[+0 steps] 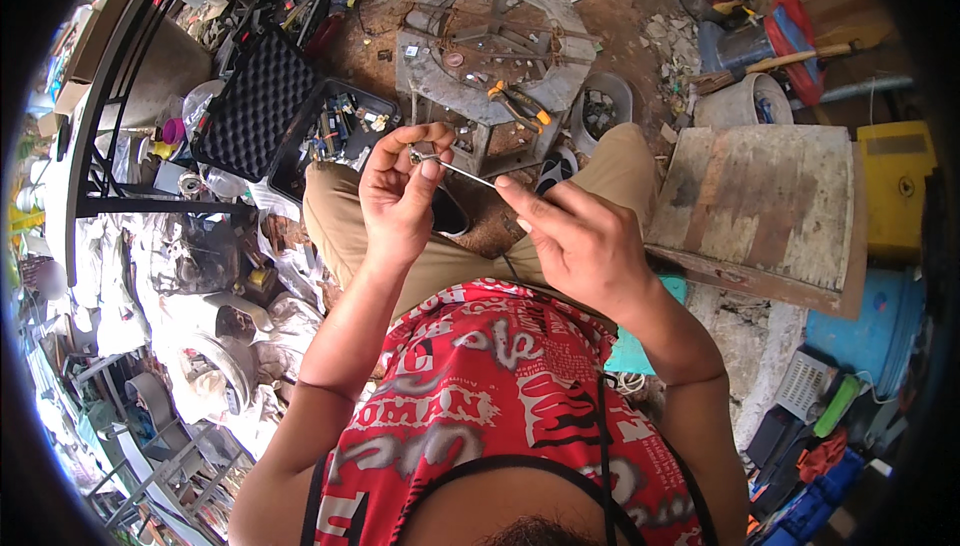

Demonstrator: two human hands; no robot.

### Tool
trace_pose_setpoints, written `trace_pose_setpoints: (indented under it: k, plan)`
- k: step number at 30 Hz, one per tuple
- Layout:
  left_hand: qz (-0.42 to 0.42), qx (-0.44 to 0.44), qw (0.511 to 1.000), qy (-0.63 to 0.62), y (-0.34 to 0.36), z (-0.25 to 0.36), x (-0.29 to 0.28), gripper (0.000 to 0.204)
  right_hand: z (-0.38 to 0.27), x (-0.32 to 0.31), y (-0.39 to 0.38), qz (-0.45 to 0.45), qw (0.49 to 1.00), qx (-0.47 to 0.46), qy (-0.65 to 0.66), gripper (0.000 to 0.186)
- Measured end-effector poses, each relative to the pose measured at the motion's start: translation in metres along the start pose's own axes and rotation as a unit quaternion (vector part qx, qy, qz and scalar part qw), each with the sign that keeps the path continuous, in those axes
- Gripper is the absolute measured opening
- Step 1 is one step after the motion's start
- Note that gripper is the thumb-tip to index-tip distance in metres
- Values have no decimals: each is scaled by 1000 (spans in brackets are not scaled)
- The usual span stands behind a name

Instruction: The person uses a small screwdriver and pliers to manipulate and disassemble components on a green circuit board while sitting in a cluttered workspace.

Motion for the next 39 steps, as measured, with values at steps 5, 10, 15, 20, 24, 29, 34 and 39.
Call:
trace_pose_setpoints:
  k: [5,10,15,20,24,29,34,39]
  plan:
    - [42,22,999,11,-2,-9,-3,30,-9,7,-2,21,997,-6,-75,51]
    - [27,13,997,71,-5,-13,-5,34,3,-7,9,-51,998,34,-3,47]
    - [23,31,996,75,-5,-16,-5,36,7,-21,26,-95,995,41,13,34]
    - [37,38,996,67,-3,-16,-9,36,1,-17,24,-69,997,22,-17,41]
    - [71,25,997,21,0,-11,-1,34,-1,-2,12,-29,997,-2,-68,46]
    - [56,39,995,75,1,-7,-5,36,-4,1,12,-7,998,-27,-63,48]
    - [42,15,994,103,1,-10,-1,43,0,-2,16,-44,997,-11,-60,45]
    - [16,-5,992,129,-4,-20,-1,50,7,-16,26,-78,996,-2,-37,35]
Point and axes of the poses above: each hand's wrist, its own y-axis towards the middle knuckle, its own x-axis out of the palm, z = x × y, the point moved 8 cm from there along y, towards the middle knuckle
